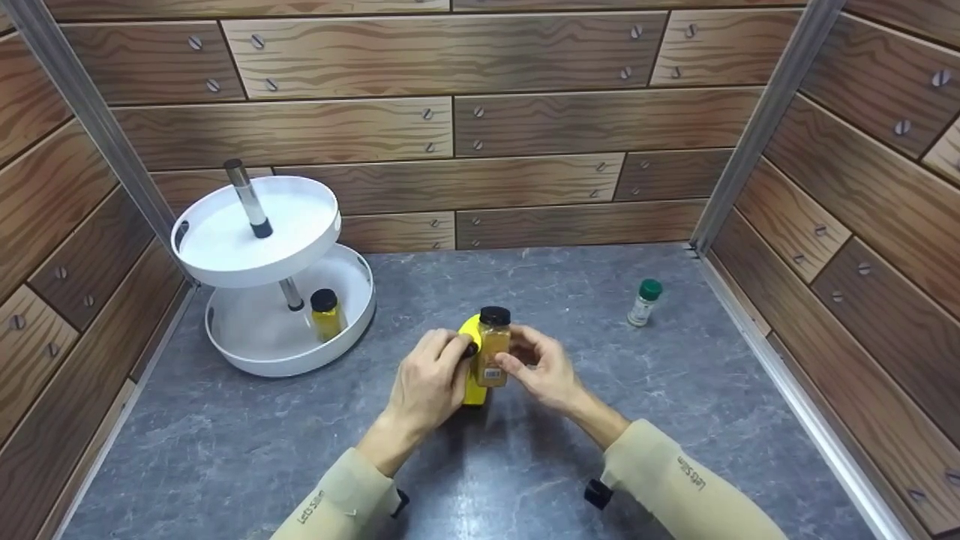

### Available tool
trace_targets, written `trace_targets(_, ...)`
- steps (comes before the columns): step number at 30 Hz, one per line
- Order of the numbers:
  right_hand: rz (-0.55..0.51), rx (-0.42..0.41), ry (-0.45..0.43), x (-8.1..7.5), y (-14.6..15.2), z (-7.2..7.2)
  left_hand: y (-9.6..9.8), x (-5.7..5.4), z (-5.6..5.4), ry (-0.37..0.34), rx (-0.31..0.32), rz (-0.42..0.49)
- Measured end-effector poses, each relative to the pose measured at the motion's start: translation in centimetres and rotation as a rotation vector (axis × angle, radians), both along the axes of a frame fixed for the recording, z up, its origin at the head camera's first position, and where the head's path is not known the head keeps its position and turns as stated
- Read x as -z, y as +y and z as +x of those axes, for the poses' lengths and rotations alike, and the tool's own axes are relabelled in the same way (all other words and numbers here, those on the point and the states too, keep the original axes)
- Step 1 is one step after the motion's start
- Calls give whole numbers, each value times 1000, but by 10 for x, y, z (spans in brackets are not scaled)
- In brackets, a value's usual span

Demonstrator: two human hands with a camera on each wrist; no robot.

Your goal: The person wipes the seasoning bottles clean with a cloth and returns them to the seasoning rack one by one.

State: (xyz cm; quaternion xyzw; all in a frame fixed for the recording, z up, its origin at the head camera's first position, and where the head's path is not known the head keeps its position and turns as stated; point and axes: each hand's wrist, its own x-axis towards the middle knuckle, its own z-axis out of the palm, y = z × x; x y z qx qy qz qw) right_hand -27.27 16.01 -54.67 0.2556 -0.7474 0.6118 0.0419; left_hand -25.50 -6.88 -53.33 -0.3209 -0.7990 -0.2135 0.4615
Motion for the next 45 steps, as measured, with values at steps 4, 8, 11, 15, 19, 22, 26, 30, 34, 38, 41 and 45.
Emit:
trace_targets(4,8,12,14,-1,0,-3,-1,5,3,-13,19,-14)
trace_targets(8,22,22,41,-1,1,-7,-3,11,6,-30,35,-33)
trace_targets(11,21,28,46,-3,1,-8,-6,14,9,-40,56,-47)
trace_targets(15,7,29,41,-6,0,-9,-8,18,12,-61,83,-55)
trace_targets(19,-3,26,48,-6,-1,-10,-10,22,13,-70,87,-47)
trace_targets(22,-11,19,44,-4,-2,-10,-9,24,13,-51,79,-42)
trace_targets(26,-27,3,24,-1,-2,-8,-7,24,11,-29,64,-36)
trace_targets(30,-32,-14,12,0,-1,-7,-6,18,8,-44,45,-40)
trace_targets(34,-28,-34,-1,1,-1,-5,-5,11,6,-59,35,-39)
trace_targets(38,-7,-42,-1,6,-1,-3,-4,7,3,-46,16,-33)
trace_targets(41,-8,-56,11,12,-2,-2,-3,5,0,-29,6,-18)
trace_targets(45,-31,-87,13,16,-5,0,-3,3,-2,-14,2,0)
